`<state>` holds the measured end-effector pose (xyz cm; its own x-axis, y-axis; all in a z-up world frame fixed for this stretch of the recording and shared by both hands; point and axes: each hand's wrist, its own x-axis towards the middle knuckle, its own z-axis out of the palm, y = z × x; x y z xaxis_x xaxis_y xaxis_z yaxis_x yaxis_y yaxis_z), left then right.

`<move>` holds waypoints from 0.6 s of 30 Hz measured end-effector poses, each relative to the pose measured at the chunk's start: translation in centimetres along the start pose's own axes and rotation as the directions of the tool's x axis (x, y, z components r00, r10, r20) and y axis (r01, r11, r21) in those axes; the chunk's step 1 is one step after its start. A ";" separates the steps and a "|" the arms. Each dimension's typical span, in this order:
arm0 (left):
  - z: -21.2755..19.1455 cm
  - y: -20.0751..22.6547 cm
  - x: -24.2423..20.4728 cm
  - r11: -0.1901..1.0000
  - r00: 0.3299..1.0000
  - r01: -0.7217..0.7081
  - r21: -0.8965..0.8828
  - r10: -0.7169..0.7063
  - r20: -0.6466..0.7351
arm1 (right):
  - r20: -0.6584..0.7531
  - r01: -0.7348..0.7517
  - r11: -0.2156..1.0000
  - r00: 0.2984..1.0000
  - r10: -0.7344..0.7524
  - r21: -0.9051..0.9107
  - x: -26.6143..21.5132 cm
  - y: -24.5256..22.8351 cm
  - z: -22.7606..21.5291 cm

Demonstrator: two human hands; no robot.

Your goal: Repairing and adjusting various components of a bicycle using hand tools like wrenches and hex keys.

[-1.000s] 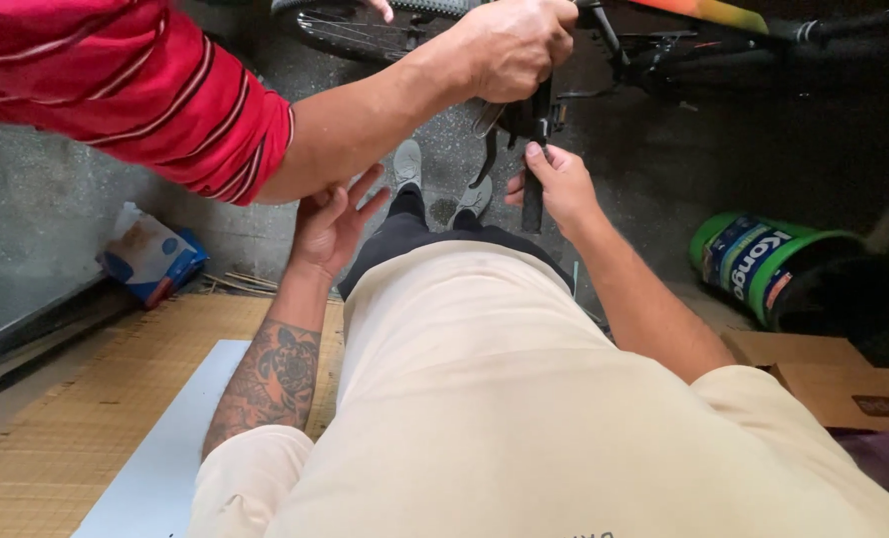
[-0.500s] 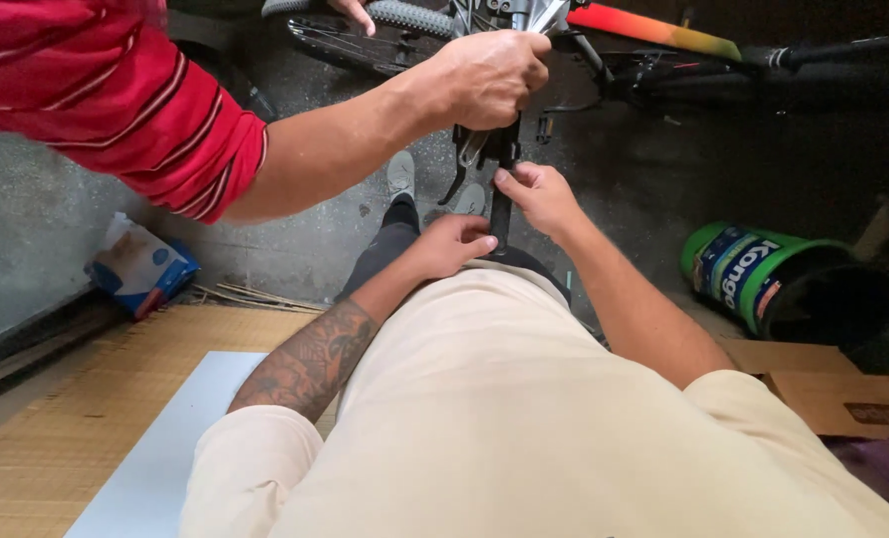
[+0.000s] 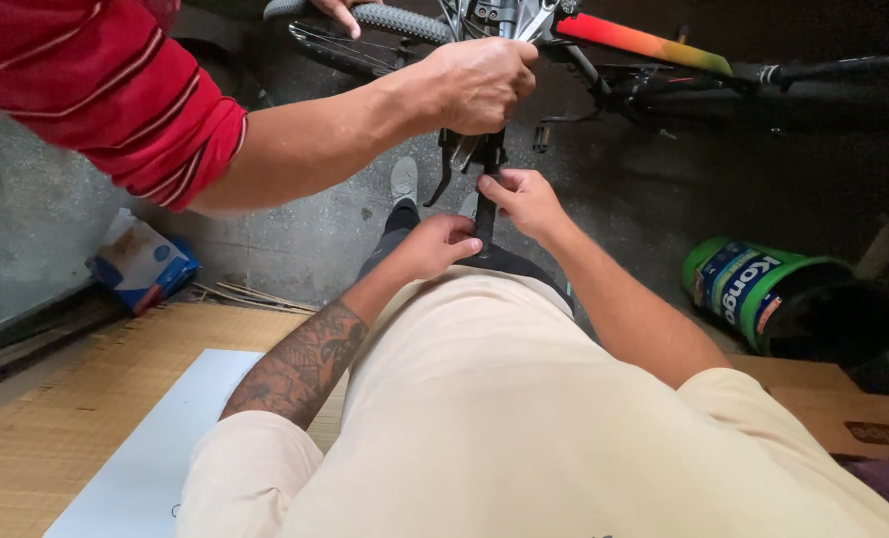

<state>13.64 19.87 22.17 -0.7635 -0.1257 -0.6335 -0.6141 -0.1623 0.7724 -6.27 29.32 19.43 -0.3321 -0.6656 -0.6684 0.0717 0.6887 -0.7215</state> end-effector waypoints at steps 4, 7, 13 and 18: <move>0.2 -0.5 -0.5 0.999 0.999 0.032 0.013 -0.031 -0.031 | 0.010 -0.019 0.999 1.000 0.018 0.035 -0.1 0.1 0.7; -0.1 -0.3 -0.9 1.000 0.998 0.019 0.005 -0.018 -0.052 | 0.014 -0.025 0.999 1.000 0.024 0.021 0.2 -0.5 0.9; -0.9 -1.5 -1.7 0.997 0.997 0.035 0.067 -0.030 -0.073 | 0.049 -0.007 0.999 0.999 0.004 0.052 0.5 0.3 2.5; -1.3 -1.6 -2.4 0.996 0.994 0.086 0.036 -0.083 -0.071 | 0.070 -0.009 0.997 0.998 0.004 0.071 -0.7 -2.0 3.2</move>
<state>16.71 19.16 22.35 -0.6938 -0.1805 -0.6972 -0.6842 -0.1370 0.7163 -3.21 27.54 20.76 -0.2656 -0.6810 -0.6824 0.1413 0.6727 -0.7263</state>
